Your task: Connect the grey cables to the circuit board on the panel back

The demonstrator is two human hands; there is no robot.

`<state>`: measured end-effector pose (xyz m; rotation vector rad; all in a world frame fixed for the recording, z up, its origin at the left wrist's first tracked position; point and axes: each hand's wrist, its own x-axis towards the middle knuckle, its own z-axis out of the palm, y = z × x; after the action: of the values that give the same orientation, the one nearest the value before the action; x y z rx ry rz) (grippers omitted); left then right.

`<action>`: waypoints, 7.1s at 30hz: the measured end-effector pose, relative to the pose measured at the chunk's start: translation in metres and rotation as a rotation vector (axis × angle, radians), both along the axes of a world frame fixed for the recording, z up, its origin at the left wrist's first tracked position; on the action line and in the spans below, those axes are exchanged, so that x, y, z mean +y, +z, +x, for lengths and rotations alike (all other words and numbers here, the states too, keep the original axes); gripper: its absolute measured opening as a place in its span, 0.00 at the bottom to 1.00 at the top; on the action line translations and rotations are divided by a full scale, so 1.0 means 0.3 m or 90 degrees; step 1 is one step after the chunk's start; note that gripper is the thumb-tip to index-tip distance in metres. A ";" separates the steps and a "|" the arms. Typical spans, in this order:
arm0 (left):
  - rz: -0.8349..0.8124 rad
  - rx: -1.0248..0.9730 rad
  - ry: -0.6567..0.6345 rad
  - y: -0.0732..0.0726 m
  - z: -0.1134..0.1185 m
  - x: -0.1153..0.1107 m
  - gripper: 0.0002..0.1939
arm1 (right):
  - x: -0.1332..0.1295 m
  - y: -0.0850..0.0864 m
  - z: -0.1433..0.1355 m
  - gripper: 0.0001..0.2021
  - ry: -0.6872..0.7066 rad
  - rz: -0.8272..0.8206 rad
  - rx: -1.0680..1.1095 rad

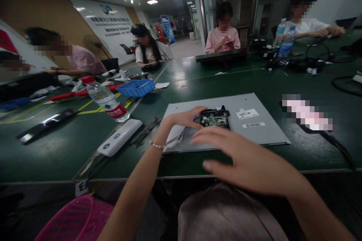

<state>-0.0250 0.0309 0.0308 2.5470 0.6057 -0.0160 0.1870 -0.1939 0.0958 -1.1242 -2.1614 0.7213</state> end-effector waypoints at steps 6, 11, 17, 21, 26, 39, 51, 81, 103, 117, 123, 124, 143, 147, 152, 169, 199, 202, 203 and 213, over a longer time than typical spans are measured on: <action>0.004 0.002 -0.009 0.006 -0.002 0.000 0.49 | 0.442 -0.194 0.311 0.19 -0.271 -0.090 -0.341; 0.003 0.014 0.000 0.009 -0.004 0.000 0.50 | 0.521 -0.316 0.404 0.25 -0.249 -0.121 -0.288; 0.007 0.004 -0.005 -0.004 -0.006 0.007 0.48 | 0.509 -0.346 0.406 0.16 -0.221 -0.109 -0.240; 0.011 0.007 -0.008 -0.005 -0.007 0.009 0.49 | 0.504 -0.347 0.434 0.11 -0.274 -0.126 -0.254; 0.008 0.006 -0.011 -0.002 -0.005 0.006 0.49 | 0.480 -0.342 0.465 0.14 -0.258 -0.126 -0.240; 0.023 0.044 0.009 0.026 0.001 -0.015 0.53 | 0.468 -0.318 0.476 0.13 -0.303 -0.192 -0.202; 0.149 -0.118 -0.081 0.024 0.118 -0.111 0.29 | 0.417 -0.289 0.304 0.16 -0.160 -0.443 0.116; 0.263 -0.142 -0.154 -0.033 0.197 -0.188 0.19 | 0.427 -0.325 0.263 0.16 -0.165 -0.182 -0.054; 0.044 -0.040 0.091 -0.002 -0.126 0.100 0.12 | 0.392 -0.274 0.240 0.13 -0.257 -0.038 -0.115; 0.042 -0.063 0.063 0.020 -0.139 0.030 0.19 | 0.246 -0.239 0.144 0.14 -0.282 0.070 -0.101; 0.022 -0.094 0.146 -0.019 -0.159 0.050 0.07 | 0.148 -0.275 -0.052 0.16 -0.178 0.128 -0.085; 0.024 -0.113 0.169 -0.017 -0.167 0.049 0.06 | 0.148 -0.282 -0.077 0.16 -0.172 0.133 -0.084; -0.046 -0.086 0.437 0.003 -0.111 -0.059 0.04 | 0.181 -0.337 -0.198 0.21 -0.147 0.192 -0.099; 0.003 0.009 0.424 0.012 -0.102 -0.083 0.07 | 0.175 -0.331 -0.204 0.23 -0.116 0.194 -0.111; 0.134 0.081 0.434 0.020 -0.093 -0.139 0.08 | 0.166 -0.334 -0.215 0.24 -0.077 0.196 -0.133; 0.014 -0.059 0.366 -0.006 -0.180 -0.153 0.09 | 0.149 -0.328 -0.222 0.25 -0.048 0.235 -0.119; 0.145 -0.007 0.397 0.004 -0.176 -0.178 0.10 | 0.139 -0.339 -0.231 0.29 -0.068 0.230 -0.106; 0.159 0.002 0.398 -0.002 -0.177 -0.173 0.10 | 0.136 -0.342 -0.232 0.29 -0.058 0.201 -0.119; 0.167 0.005 0.401 -0.003 -0.177 -0.171 0.09 | 0.136 -0.342 -0.232 0.28 -0.055 0.188 -0.128; 0.347 -0.121 0.534 0.086 -0.083 -0.376 0.08 | 0.141 -0.352 -0.231 0.26 -0.054 0.183 -0.148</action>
<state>-0.0500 -0.0819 0.0566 2.5041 1.7243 0.7605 0.1178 -0.1517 -0.0097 -1.1818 -2.3006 0.2405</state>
